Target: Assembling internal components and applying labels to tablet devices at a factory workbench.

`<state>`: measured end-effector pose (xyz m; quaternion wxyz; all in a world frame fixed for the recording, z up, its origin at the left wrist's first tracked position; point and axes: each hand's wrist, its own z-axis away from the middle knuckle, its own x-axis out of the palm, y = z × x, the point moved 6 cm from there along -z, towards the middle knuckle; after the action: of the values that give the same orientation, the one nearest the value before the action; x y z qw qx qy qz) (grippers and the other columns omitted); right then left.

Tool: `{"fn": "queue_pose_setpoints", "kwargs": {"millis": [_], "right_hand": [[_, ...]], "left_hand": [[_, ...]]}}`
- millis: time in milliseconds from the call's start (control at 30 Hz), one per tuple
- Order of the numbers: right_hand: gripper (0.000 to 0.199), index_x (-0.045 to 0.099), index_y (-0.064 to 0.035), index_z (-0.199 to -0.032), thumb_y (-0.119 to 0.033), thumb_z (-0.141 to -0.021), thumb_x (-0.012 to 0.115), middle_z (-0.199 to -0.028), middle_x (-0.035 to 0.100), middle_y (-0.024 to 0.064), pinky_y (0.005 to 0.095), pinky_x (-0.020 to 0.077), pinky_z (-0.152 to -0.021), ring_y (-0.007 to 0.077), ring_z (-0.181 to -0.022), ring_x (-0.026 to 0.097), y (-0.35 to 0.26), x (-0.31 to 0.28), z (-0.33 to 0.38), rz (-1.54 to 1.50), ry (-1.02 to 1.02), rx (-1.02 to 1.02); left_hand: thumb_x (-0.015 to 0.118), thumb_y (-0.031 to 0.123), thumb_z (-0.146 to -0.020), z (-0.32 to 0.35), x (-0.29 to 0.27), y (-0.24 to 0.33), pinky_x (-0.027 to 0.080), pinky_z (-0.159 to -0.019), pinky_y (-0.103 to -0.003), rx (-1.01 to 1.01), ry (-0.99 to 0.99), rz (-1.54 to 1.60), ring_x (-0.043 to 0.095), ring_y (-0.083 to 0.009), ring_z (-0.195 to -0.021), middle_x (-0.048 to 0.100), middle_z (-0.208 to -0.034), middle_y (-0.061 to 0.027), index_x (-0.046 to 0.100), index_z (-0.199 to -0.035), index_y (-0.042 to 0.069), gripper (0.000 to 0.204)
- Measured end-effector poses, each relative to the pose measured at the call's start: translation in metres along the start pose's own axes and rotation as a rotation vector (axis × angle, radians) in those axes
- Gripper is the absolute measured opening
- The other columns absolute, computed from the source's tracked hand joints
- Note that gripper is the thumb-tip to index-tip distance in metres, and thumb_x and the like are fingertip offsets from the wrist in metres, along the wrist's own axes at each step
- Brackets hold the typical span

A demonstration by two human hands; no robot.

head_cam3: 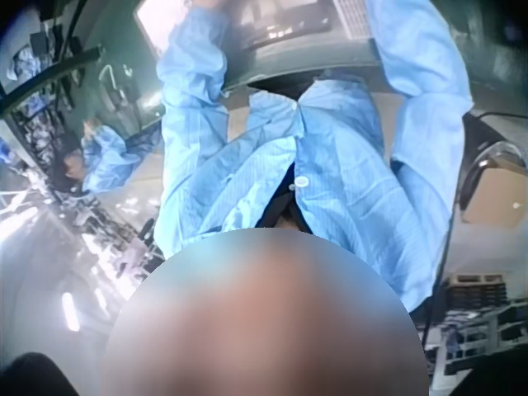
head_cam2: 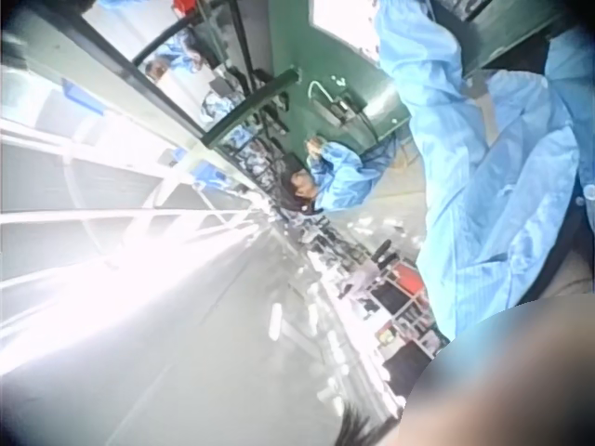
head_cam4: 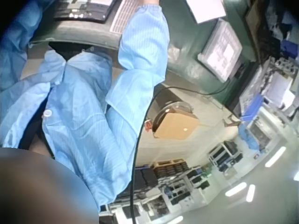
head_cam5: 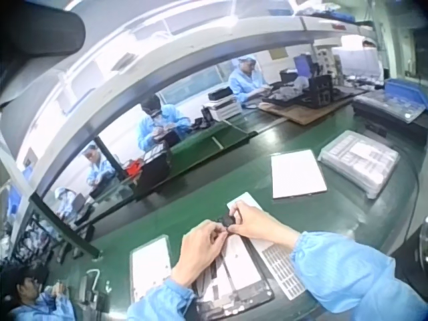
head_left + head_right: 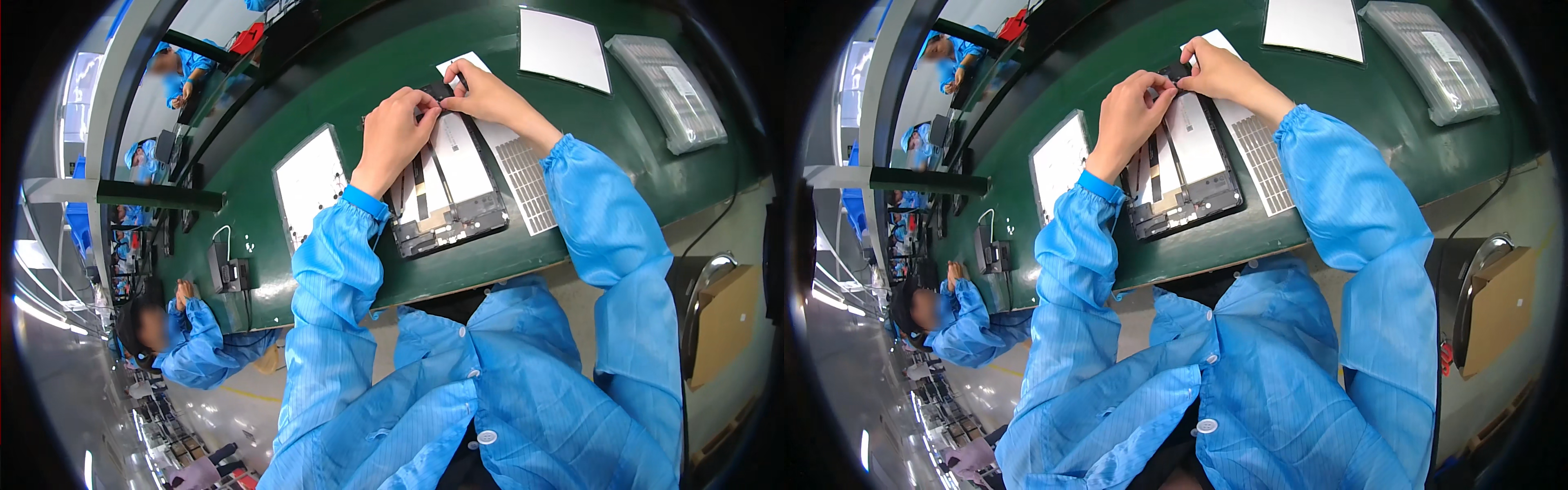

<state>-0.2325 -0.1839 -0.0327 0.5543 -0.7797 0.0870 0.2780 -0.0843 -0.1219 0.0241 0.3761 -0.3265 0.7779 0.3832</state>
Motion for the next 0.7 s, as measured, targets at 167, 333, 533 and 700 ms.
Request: {"fn": "queue_pose_setpoints", "kwargs": {"millis": [167,333,533,700], "right_hand": [[0.039,0.056,-0.01,-0.111,-0.03,-0.084,0.075,-0.078,0.067,0.0066,0.0361,0.0511,-0.067,0.0246,-0.073,0.067,-0.005,-0.007,0.007,0.014,0.019,-0.081],[0.024,0.06,-0.0103,-0.095,-0.031,-0.09,0.069,-0.075,0.067,0.0119,0.0436,0.0493,-0.064,0.0347,-0.074,0.066,-0.052,-0.032,0.031,0.26,0.179,-0.115],[0.026,0.053,-0.003,-0.094,-0.016,-0.086,0.073,-0.094,0.068,0.0175,0.0371,0.0515,-0.077,0.0295,-0.088,0.069,-0.079,-0.009,0.074,0.113,0.016,-0.148],[0.044,0.038,-0.0082,-0.118,0.012,-0.086,0.06,-0.154,0.039,0.0215,0.032,0.0448,-0.104,0.0242,-0.136,0.046,-0.111,0.008,0.069,-0.564,-0.064,-0.061]], "left_hand": [[0.073,0.024,-0.085,-0.006,0.004,-0.002,0.052,-0.065,-0.034,-0.043,-0.002,0.004,0.066,-0.0223,-0.071,0.07,-0.085,-0.0077,0.071,-0.09,0.004,0.021],[0.07,0.026,-0.087,-0.01,-0.006,-0.015,0.052,-0.079,-0.039,-0.08,0.023,-0.185,0.069,-0.0285,-0.09,0.069,-0.099,-0.0133,0.066,-0.108,0.003,0.032],[0.063,0.032,-0.094,0.09,-0.01,-0.028,0.017,-0.114,-0.067,-0.214,0.16,0.371,0.023,-0.0451,-0.146,0.031,-0.154,-0.0238,0.049,-0.137,0.006,0.052],[0.058,0.016,-0.098,0.104,-0.034,-0.026,0.018,-0.121,-0.043,-0.229,0.404,0.785,0.013,-0.0389,-0.151,0.011,-0.163,-0.0219,0.044,-0.144,0.006,0.05]]}}
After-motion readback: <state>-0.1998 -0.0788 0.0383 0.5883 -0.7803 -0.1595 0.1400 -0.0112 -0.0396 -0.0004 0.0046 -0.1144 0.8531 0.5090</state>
